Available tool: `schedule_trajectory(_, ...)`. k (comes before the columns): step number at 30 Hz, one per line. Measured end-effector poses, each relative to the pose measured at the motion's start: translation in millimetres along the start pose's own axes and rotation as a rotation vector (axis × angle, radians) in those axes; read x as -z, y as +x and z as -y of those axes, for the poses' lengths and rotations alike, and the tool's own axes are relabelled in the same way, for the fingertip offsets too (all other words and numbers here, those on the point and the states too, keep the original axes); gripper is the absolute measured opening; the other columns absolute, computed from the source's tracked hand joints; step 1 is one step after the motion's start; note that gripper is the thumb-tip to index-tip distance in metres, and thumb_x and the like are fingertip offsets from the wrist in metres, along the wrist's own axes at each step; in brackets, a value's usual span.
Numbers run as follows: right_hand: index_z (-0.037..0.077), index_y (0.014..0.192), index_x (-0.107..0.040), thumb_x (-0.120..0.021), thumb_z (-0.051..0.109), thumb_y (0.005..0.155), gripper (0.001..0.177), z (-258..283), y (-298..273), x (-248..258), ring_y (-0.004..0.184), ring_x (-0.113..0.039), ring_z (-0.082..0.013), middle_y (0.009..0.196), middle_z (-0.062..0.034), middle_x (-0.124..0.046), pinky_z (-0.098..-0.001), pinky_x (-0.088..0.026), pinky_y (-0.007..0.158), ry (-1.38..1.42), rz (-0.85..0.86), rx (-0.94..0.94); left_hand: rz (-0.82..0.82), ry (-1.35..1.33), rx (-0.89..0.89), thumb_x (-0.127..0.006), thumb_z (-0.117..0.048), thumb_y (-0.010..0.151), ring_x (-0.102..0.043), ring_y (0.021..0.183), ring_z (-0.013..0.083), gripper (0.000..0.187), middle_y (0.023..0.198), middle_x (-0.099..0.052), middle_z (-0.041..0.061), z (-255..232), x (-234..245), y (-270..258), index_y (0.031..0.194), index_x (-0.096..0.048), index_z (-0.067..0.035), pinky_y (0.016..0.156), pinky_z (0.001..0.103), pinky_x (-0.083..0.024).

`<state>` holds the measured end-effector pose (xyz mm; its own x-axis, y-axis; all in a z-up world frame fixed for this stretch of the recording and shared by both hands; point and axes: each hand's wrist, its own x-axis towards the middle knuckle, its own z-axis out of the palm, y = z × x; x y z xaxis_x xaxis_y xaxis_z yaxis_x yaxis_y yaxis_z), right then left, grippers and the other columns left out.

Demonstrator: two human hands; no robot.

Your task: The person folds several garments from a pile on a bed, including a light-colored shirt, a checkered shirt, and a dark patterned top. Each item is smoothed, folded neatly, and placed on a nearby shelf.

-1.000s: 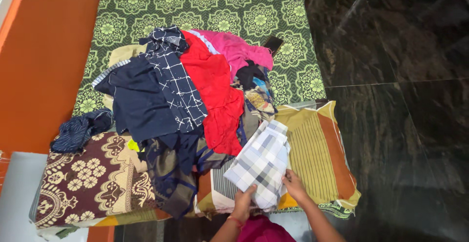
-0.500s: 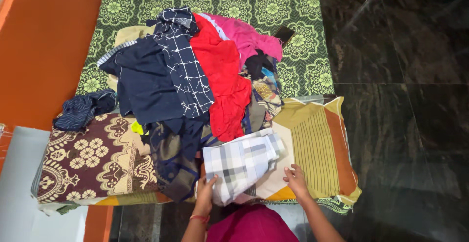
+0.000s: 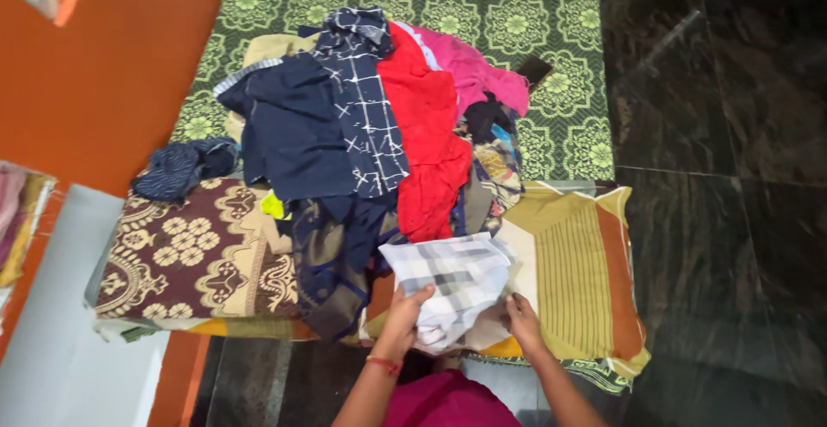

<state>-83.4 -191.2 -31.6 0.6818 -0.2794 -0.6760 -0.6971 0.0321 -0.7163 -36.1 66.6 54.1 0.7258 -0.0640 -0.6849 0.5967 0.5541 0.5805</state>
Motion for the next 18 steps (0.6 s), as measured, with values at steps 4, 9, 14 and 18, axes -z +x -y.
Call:
schedule_trajectory(4,0.008,0.144,-0.053,-0.047,0.051,0.099,0.062,3.4,-4.8,-12.5,0.104,-0.067,-0.0263,0.126,-0.0118,-0.067,-0.045,-0.054,0.085,0.12,0.137,-0.095,0.151,-0.176,0.04,-0.068,-0.001,0.086,-0.072,0.106,0.0295,0.049,0.121,-0.071,0.014,-46.1,-26.7,-41.6,0.134,-0.057,-0.001,0.093,0.044,-0.059)
schedule_trajectory(9,0.01,0.144,-0.053,-0.05,0.049,0.097,0.061,18.2,-44.0,-48.0,0.12,-0.064,-0.03,0.137,-0.0103,-0.064,-0.051,-0.053,0.097,0.349,0.43,-0.068,0.378,-0.205,0.084,-0.067,-0.007,0.092,-0.073,0.102,0.03,0.041,0.116,-0.072,0.018,-110.1,-21.3,-106.7,0.13,-0.061,0.005,0.091,0.043,-0.059)
schedule_trajectory(14,0.011,0.146,-0.05,-0.048,0.058,0.091,0.073,74.2,-109.1,-100.9,0.131,-0.058,-0.0329,0.145,-0.0107,-0.06,-0.0547,-0.046,0.106,0.778,0.769,-0.203,0.443,-0.307,0.039,-0.067,-0.01,0.091,-0.074,0.101,0.0283,0.041,0.115,-0.074,0.017,-153.8,16.6,-153.5,0.128,-0.063,0.005,0.091,0.041,-0.06)
schedule_trajectory(18,0.013,0.146,-0.048,-0.047,0.071,0.085,0.084,102.3,-155.8,-143.8,0.132,-0.055,-0.0346,0.146,-0.0103,-0.057,-0.0592,-0.04,0.108,0.911,0.963,-0.179,0.392,-0.311,0.03,-0.068,-0.013,0.092,-0.075,0.099,0.0293,0.04,0.114,-0.074,0.018,-167.9,71.9,-168.1,0.127,-0.063,0.006,0.09,0.042,-0.06)
